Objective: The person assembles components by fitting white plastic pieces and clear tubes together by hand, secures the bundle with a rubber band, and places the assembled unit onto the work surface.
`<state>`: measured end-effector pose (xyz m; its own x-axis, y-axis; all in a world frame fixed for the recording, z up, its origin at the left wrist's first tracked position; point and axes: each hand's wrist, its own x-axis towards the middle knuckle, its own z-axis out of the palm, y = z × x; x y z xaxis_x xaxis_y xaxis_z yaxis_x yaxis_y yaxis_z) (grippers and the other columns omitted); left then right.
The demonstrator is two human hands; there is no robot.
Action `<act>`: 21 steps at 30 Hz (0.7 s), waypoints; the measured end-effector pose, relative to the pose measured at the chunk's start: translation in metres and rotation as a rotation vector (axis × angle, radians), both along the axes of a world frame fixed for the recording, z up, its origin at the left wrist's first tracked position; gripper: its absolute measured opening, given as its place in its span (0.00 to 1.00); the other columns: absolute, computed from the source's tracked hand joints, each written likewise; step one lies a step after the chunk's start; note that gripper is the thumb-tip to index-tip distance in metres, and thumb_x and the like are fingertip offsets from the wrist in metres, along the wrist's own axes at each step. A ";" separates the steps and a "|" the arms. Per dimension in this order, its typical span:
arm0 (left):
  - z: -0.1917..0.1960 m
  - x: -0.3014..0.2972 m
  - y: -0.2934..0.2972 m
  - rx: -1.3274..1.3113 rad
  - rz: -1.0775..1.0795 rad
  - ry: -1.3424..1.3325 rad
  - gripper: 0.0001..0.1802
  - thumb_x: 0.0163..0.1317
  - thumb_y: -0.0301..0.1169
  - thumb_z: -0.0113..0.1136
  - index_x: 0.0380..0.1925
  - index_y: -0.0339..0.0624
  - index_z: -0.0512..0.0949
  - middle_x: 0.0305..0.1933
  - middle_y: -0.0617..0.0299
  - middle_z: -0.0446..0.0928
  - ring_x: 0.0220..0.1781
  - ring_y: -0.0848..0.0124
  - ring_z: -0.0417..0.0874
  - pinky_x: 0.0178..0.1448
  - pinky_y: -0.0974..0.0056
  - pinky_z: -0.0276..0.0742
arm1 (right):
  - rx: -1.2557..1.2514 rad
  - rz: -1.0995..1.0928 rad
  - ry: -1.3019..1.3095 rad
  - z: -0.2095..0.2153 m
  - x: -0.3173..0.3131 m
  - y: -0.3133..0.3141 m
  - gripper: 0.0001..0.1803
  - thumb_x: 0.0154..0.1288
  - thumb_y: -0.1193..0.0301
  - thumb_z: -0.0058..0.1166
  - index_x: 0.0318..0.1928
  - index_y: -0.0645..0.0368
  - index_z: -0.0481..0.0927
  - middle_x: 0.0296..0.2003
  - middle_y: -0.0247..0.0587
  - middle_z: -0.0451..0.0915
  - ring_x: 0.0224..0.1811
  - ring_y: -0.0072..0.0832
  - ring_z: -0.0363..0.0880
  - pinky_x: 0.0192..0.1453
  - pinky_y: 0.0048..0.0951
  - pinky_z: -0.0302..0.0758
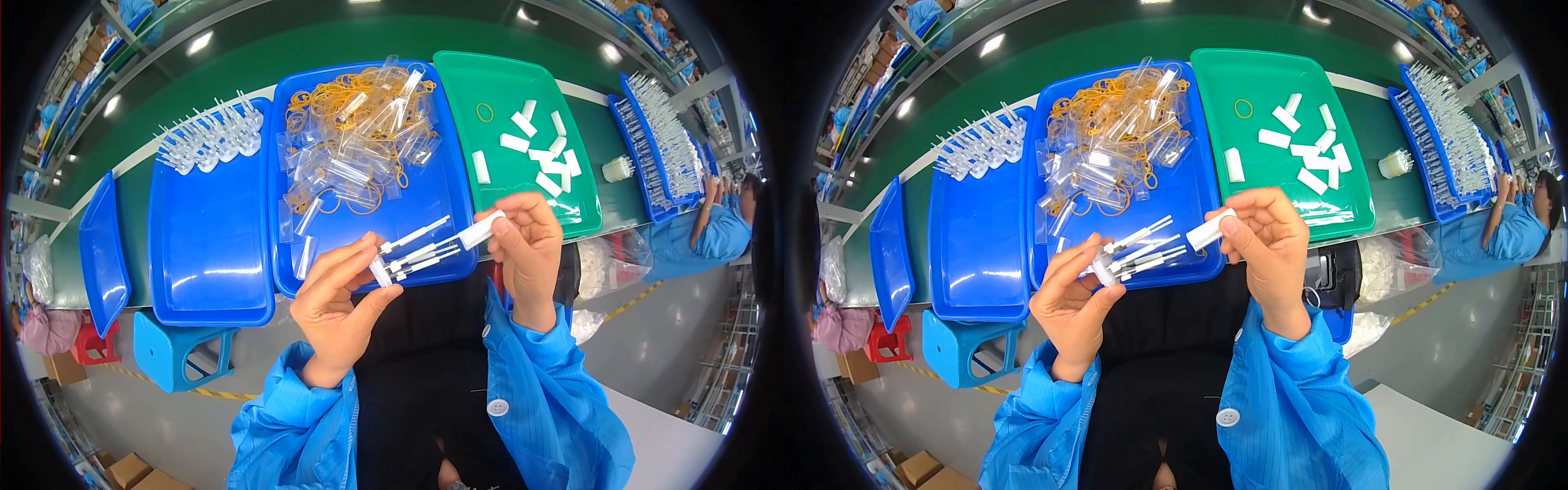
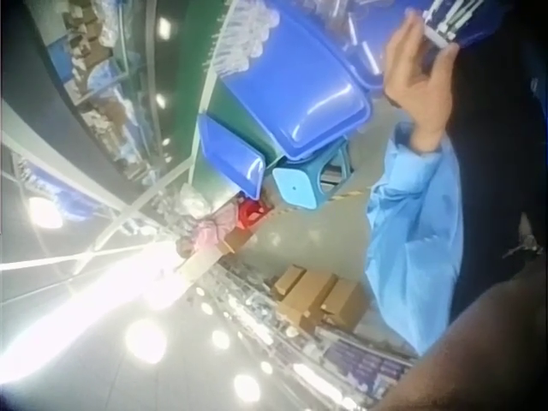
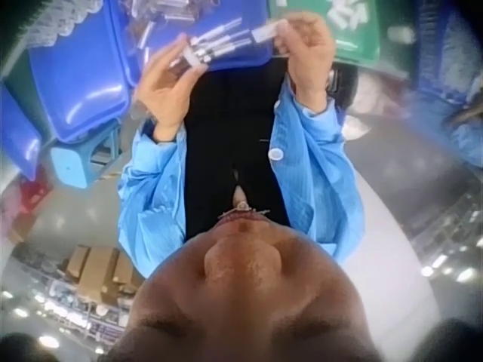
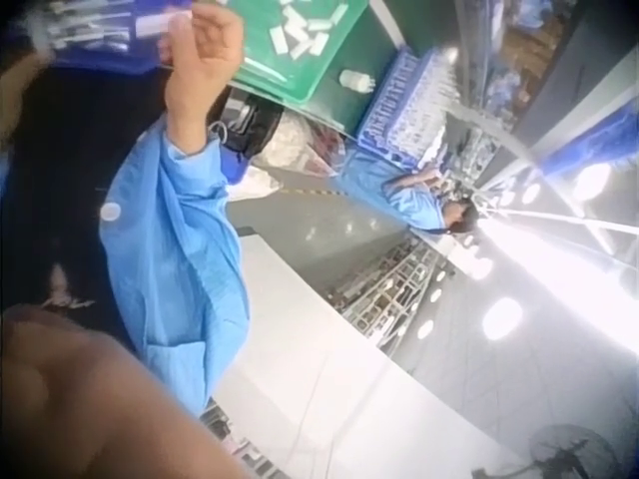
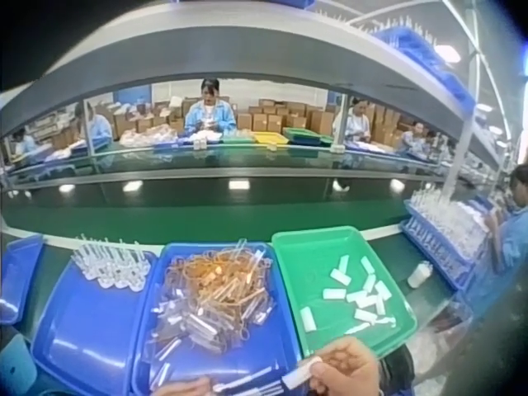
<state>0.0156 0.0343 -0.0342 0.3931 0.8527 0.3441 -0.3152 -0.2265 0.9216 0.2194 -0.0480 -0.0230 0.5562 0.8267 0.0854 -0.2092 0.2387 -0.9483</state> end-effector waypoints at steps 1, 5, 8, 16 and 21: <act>0.000 0.000 -0.001 -0.008 -0.010 -0.014 0.26 0.46 0.13 0.70 0.49 0.33 0.79 0.54 0.46 0.75 0.56 0.56 0.79 0.54 0.60 0.83 | 0.013 -0.023 0.034 -0.002 0.001 0.000 0.07 0.62 0.77 0.59 0.39 0.65 0.76 0.37 0.47 0.83 0.33 0.20 0.80 0.34 0.18 0.76; -0.002 0.001 -0.002 0.027 -0.035 -0.002 0.26 0.45 0.13 0.70 0.48 0.34 0.80 0.54 0.46 0.75 0.56 0.56 0.79 0.54 0.59 0.83 | 0.068 -0.066 -0.033 -0.005 -0.006 0.008 0.08 0.61 0.77 0.60 0.39 0.63 0.75 0.36 0.47 0.83 0.32 0.21 0.80 0.35 0.18 0.77; -0.003 0.002 -0.004 0.014 -0.037 -0.013 0.26 0.45 0.13 0.70 0.48 0.35 0.80 0.53 0.46 0.75 0.56 0.56 0.79 0.54 0.60 0.84 | 0.121 -0.150 0.016 -0.005 -0.012 0.011 0.08 0.61 0.79 0.60 0.40 0.63 0.75 0.35 0.47 0.83 0.32 0.22 0.81 0.35 0.19 0.77; -0.007 0.002 -0.003 0.029 -0.019 0.025 0.25 0.48 0.13 0.68 0.49 0.32 0.78 0.53 0.46 0.73 0.57 0.55 0.77 0.54 0.56 0.84 | 0.120 -0.059 0.082 0.000 -0.027 0.010 0.08 0.60 0.84 0.58 0.38 0.65 0.73 0.38 0.52 0.82 0.36 0.24 0.82 0.39 0.20 0.78; -0.008 0.004 -0.005 -0.027 0.006 -0.002 0.25 0.46 0.12 0.69 0.48 0.33 0.79 0.53 0.47 0.75 0.56 0.58 0.79 0.54 0.61 0.84 | 0.159 -0.133 0.031 -0.006 -0.033 0.014 0.08 0.60 0.84 0.57 0.37 0.64 0.73 0.35 0.46 0.82 0.35 0.22 0.81 0.42 0.20 0.77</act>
